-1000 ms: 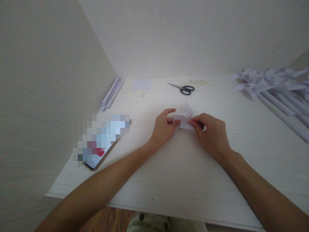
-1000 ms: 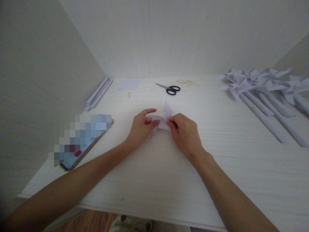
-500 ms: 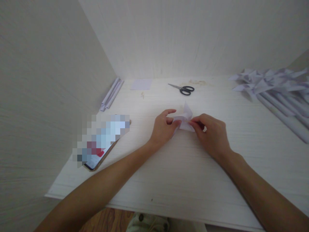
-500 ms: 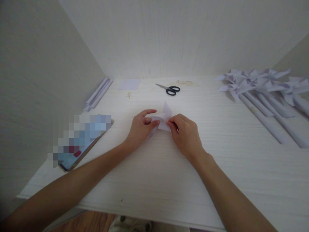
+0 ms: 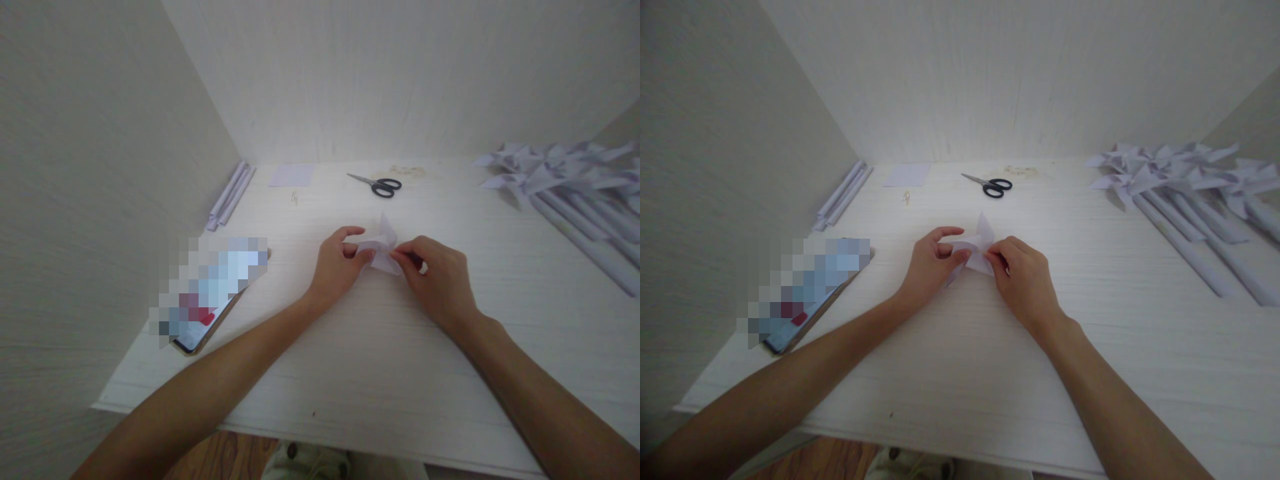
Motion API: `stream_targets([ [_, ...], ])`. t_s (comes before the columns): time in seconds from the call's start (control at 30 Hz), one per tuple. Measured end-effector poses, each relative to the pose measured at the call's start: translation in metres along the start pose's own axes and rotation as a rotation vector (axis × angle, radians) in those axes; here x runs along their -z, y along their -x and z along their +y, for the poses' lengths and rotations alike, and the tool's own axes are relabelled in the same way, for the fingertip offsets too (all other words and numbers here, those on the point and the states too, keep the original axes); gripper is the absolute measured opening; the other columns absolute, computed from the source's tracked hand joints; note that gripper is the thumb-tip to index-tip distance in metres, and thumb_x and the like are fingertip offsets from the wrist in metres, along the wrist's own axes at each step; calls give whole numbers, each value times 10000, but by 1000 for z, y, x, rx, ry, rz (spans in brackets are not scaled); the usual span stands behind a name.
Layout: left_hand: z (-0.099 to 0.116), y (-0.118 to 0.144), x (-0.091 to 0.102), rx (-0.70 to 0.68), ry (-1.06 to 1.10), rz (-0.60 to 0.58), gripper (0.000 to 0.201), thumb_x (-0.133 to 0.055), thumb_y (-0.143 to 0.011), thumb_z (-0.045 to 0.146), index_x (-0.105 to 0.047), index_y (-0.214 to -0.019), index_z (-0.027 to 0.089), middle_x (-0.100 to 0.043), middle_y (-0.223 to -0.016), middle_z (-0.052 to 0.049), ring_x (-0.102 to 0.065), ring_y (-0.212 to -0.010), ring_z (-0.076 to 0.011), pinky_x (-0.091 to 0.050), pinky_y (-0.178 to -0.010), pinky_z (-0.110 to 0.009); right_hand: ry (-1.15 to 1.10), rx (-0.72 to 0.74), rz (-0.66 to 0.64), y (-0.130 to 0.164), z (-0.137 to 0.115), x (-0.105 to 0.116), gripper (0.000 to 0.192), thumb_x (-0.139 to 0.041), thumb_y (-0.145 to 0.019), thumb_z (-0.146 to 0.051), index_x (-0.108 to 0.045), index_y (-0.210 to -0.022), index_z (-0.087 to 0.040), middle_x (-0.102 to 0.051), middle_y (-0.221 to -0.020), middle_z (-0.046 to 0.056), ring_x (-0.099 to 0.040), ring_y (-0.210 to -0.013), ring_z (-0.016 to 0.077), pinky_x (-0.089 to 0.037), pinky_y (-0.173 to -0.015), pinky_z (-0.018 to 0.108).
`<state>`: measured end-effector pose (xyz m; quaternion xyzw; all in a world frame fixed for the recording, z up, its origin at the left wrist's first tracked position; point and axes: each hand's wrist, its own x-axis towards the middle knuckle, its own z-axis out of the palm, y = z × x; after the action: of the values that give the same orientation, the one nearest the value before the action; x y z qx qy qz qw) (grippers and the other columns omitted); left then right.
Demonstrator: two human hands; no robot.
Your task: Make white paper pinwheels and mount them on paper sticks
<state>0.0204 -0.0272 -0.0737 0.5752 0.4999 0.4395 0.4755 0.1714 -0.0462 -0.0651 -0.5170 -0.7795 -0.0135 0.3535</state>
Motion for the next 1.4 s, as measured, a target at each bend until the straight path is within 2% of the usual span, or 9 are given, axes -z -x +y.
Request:
stream_targets([
  [0.2, -2, -1, 0, -3, 72, 0, 392, -594, -620, 230, -504, -992, 143, -648, -626, -12, -556, -519, -98, -405, -488, -196, -10, -4, 0, 1, 0, 0, 86, -525, -742, -173, -564, -665, -165, -569, -585, 6, -496, -494, 114, -375, -491, 237],
  [0.5, 1, -1, -1, 42, 76, -8, 318, -602, -613, 207, -568, -916, 114, -670, -715, -55, -575, -559, -108, -430, -513, -199, -37, -28, 37, 3, 1, -3, 62, -545, -731, -169, -565, -673, -164, -577, -597, 5, -512, -507, 117, -383, -484, 233],
  [1.03, -2, -3, 1, 39, 113, -59, 338, -609, -622, 260, -599, -930, 119, -659, -680, -34, -563, -535, -102, -423, -511, -204, -78, -27, 66, 2, 0, -3, 74, -519, -749, -170, -562, -688, -171, -583, -617, 4, -522, -538, 120, -390, -506, 236],
  [1.23, 1, -2, 0, 47, 180, -88, 174, -592, -633, 210, -643, -774, 122, -653, -673, -19, -566, -562, -90, -417, -527, -190, -91, -34, 49, 2, -1, -2, 74, -519, -747, -169, -560, -685, -169, -579, -617, 3, -516, -541, 115, -380, -501, 229],
  [1.4, 4, -2, 0, 51, 216, -80, 152, -586, -638, 198, -639, -759, 122, -658, -682, -24, -574, -582, -94, -427, -543, -194, -71, -46, 38, 1, -1, -4, 87, -510, -749, -182, -557, -675, -178, -579, -618, 9, -511, -534, 127, -384, -518, 248],
])
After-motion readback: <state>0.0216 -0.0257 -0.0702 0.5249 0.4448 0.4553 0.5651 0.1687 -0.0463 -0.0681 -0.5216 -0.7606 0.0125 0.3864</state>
